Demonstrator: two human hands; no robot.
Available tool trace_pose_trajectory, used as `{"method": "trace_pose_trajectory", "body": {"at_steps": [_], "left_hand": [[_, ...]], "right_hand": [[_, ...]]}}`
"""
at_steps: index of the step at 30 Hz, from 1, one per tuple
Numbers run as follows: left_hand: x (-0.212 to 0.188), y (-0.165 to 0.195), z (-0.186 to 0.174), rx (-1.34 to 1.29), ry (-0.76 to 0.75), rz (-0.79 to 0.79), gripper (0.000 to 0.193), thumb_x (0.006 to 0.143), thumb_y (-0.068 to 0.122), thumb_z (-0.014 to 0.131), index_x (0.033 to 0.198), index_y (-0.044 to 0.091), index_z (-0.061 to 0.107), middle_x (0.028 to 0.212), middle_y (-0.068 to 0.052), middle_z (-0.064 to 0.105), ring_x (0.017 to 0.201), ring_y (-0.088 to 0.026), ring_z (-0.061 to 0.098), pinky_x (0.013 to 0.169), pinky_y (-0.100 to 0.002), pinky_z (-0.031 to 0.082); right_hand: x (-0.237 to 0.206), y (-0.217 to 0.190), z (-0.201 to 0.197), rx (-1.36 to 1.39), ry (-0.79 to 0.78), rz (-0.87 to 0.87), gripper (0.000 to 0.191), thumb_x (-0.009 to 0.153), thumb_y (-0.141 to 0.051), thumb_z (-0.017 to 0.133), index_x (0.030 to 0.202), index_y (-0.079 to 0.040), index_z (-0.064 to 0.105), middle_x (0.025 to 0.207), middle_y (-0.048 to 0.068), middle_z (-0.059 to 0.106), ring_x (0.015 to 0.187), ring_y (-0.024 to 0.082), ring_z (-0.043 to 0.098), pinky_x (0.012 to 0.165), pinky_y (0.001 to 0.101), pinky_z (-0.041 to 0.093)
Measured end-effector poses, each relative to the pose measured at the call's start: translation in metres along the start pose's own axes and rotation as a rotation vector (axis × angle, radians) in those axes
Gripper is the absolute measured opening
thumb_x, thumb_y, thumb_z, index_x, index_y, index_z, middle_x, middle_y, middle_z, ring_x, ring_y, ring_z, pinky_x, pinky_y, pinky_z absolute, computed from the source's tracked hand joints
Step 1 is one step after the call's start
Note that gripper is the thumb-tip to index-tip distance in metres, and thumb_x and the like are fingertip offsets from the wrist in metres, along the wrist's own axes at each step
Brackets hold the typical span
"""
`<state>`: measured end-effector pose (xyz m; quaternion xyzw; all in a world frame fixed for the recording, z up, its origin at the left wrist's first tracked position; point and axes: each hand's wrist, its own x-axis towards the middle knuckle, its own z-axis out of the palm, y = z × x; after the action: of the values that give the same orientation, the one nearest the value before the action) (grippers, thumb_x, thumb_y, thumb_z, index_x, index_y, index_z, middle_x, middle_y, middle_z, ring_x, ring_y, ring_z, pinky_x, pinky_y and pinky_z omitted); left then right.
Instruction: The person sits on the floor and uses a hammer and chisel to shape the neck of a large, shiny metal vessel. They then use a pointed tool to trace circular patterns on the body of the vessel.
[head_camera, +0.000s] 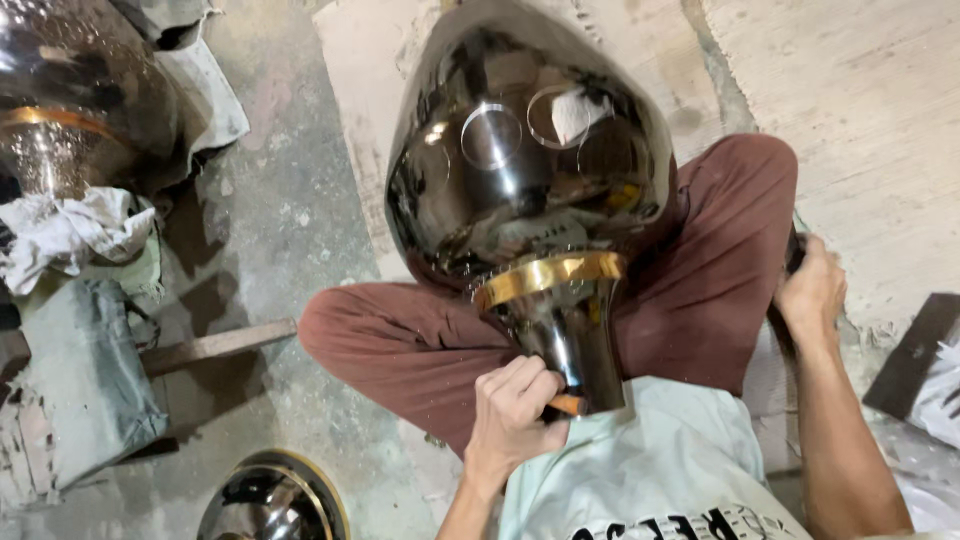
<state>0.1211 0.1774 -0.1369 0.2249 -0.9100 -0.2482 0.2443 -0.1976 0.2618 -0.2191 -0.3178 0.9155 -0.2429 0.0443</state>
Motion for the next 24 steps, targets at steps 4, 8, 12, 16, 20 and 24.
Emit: {"method": "trace_pose_trajectory", "body": {"at_steps": [4,8,12,16,20,24], "left_hand": [[0.016,-0.015,-0.035,-0.171,-0.149,0.032,0.044,0.06,0.033,0.086,0.077,0.008,0.055,0.07,-0.005,0.048,0.06,-0.023,0.051,0.051,-0.038,0.042],[0.05,-0.06,-0.058,-0.039,0.224,-0.023,0.034,0.071,0.004,0.072,0.063,0.007,0.04,0.06,-0.008,0.039,0.052,-0.022,0.041,0.05,-0.035,0.034],[0.103,-0.125,-0.061,0.099,0.677,-0.306,0.03,0.102,0.005,0.069,0.08,-0.004,0.05,0.076,-0.012,0.043,0.069,-0.017,0.042,0.065,-0.03,0.035],[0.113,-0.149,-0.058,-0.342,0.684,-0.432,0.024,0.105,0.015,0.061,0.118,-0.004,0.069,0.103,-0.005,0.066,0.09,-0.01,0.056,0.083,-0.025,0.046],[0.111,-0.158,-0.06,-0.563,0.59,-0.432,0.038,0.106,0.015,0.057,0.135,-0.009,0.063,0.125,-0.013,0.072,0.114,-0.015,0.067,0.105,-0.029,0.05],[0.109,-0.165,-0.064,-0.879,0.599,-0.518,0.04,0.108,0.018,0.049,0.135,-0.01,0.061,0.125,-0.013,0.071,0.11,-0.017,0.068,0.102,-0.031,0.052]], "right_hand": [[0.007,-0.025,-0.017,0.474,0.282,-0.07,0.025,0.101,-0.005,0.063,0.125,0.001,0.062,0.124,0.018,0.069,0.117,0.031,0.069,0.102,0.0438,0.057],[0.026,-0.071,-0.023,0.618,0.293,-0.141,0.038,0.113,-0.035,0.063,0.124,0.0,0.068,0.114,0.011,0.074,0.098,0.02,0.068,0.081,0.0402,0.054],[0.031,-0.13,0.001,1.311,-0.334,0.177,0.069,0.105,-0.061,0.048,0.147,-0.006,0.05,0.141,0.012,0.059,0.123,0.024,0.058,0.1,0.0436,0.048],[0.039,-0.158,0.007,1.834,-0.659,0.424,0.085,0.098,-0.067,0.038,0.16,-0.01,0.032,0.158,0.014,0.042,0.14,0.032,0.046,0.115,0.0472,0.042],[0.042,-0.159,0.001,1.782,-0.643,0.318,0.084,0.099,-0.066,0.04,0.158,-0.005,0.034,0.157,0.017,0.041,0.14,0.032,0.045,0.114,0.0469,0.042],[0.044,-0.159,-0.012,1.618,-0.59,0.184,0.088,0.1,-0.067,0.039,0.158,0.0,0.035,0.159,0.02,0.042,0.144,0.032,0.043,0.119,0.044,0.038]]}}
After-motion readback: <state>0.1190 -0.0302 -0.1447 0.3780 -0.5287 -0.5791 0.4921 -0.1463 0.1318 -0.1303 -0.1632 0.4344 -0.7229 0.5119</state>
